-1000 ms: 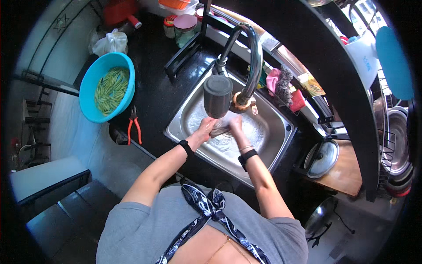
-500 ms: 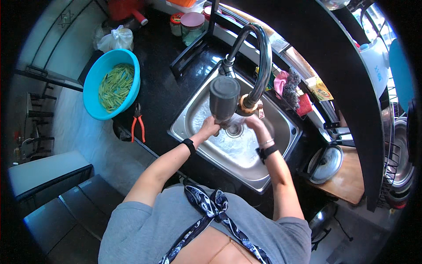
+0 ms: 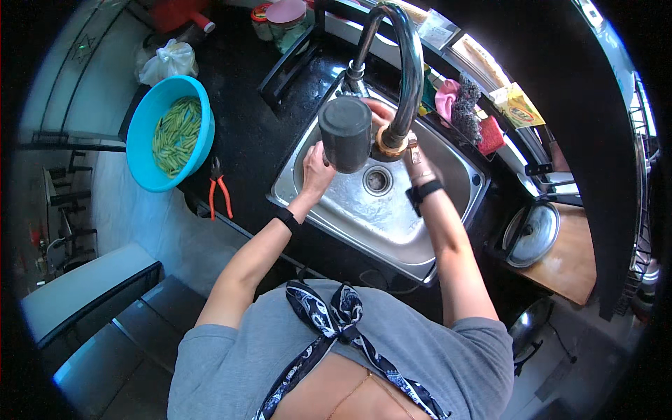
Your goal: The recorder uses pliers to disassemble a faucet aerator, cleans the components and the faucet, and then reassembles them.
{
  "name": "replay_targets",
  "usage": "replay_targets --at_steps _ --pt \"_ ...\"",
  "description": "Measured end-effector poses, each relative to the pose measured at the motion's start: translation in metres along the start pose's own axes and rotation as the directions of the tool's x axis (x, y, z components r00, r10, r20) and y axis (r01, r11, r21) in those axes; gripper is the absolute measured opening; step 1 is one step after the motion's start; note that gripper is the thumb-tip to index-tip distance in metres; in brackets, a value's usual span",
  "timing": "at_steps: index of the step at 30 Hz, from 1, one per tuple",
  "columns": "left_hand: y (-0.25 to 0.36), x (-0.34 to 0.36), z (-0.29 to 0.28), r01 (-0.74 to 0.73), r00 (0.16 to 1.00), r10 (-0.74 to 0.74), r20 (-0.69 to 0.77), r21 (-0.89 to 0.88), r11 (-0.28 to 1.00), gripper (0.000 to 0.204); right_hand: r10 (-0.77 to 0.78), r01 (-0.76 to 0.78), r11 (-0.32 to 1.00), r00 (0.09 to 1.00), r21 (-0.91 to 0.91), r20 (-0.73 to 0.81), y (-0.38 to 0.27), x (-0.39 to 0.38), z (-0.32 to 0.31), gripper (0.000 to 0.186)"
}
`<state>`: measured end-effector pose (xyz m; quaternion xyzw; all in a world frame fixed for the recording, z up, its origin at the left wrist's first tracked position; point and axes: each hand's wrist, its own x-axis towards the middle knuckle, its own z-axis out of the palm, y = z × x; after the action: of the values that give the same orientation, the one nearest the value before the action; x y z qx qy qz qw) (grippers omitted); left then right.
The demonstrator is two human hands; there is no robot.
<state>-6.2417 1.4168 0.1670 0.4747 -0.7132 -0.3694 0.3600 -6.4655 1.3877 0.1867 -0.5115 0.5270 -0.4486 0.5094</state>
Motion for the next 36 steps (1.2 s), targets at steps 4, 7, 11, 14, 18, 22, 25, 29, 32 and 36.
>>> replay_targets --at_steps 4,7,11,14,18,22,25,29,32,36 --pt "0.015 -0.009 -0.003 -0.035 0.998 0.040 0.046 -0.100 0.994 0.023 0.557 -0.376 0.753 0.801 0.540 -0.220 0.051 -0.064 0.070 0.032" --pt "0.014 -0.013 0.010 0.159 0.940 -0.102 0.325 -0.154 0.975 0.036 0.578 -0.372 0.281 0.801 0.885 0.154 0.096 -0.063 0.084 0.034" --pt "-0.005 -0.020 0.022 0.581 0.812 -0.425 0.401 -0.636 0.509 0.036 0.679 -0.239 0.135 0.729 0.961 0.086 0.059 -0.057 0.098 0.029" --pt "-0.019 -0.019 0.046 0.544 0.821 -0.404 0.402 -0.765 0.344 0.043 0.673 -0.039 0.090 0.739 0.995 -0.032 0.056 -0.048 0.098 0.018" --pt "0.024 0.000 0.104 0.583 0.757 -0.441 0.483 -0.803 0.121 0.028 0.535 0.281 0.414 0.694 0.866 -0.481 0.057 -0.066 0.063 0.020" --pt "0.080 0.005 0.148 0.629 0.605 -0.249 0.757 -0.645 -0.434 0.012 0.156 0.294 0.887 0.532 0.355 -0.832 0.013 -0.116 0.023 0.017" --pt "0.100 -0.018 0.182 0.738 0.501 -0.126 0.857 -0.498 -0.455 0.007 -0.190 0.195 0.977 0.615 -0.086 -0.765 -0.009 -0.169 0.004 0.018" --pt "0.100 -0.062 0.194 0.906 0.167 0.330 0.929 -0.013 -0.423 0.017 -0.358 0.119 0.880 0.802 -0.460 -0.477 -0.025 -0.234 0.007 0.015" --pt "0.112 -0.076 0.153 0.992 0.016 0.331 0.944 0.025 -0.120 0.033 -0.392 0.186 0.709 0.906 -0.681 -0.160 -0.038 -0.258 0.022 0.011" --pt "0.087 -0.085 0.135 0.988 -0.092 0.335 0.938 0.045 0.147 0.033 -0.415 0.378 0.640 0.903 -0.669 0.113 -0.020 -0.264 0.046 0.008"
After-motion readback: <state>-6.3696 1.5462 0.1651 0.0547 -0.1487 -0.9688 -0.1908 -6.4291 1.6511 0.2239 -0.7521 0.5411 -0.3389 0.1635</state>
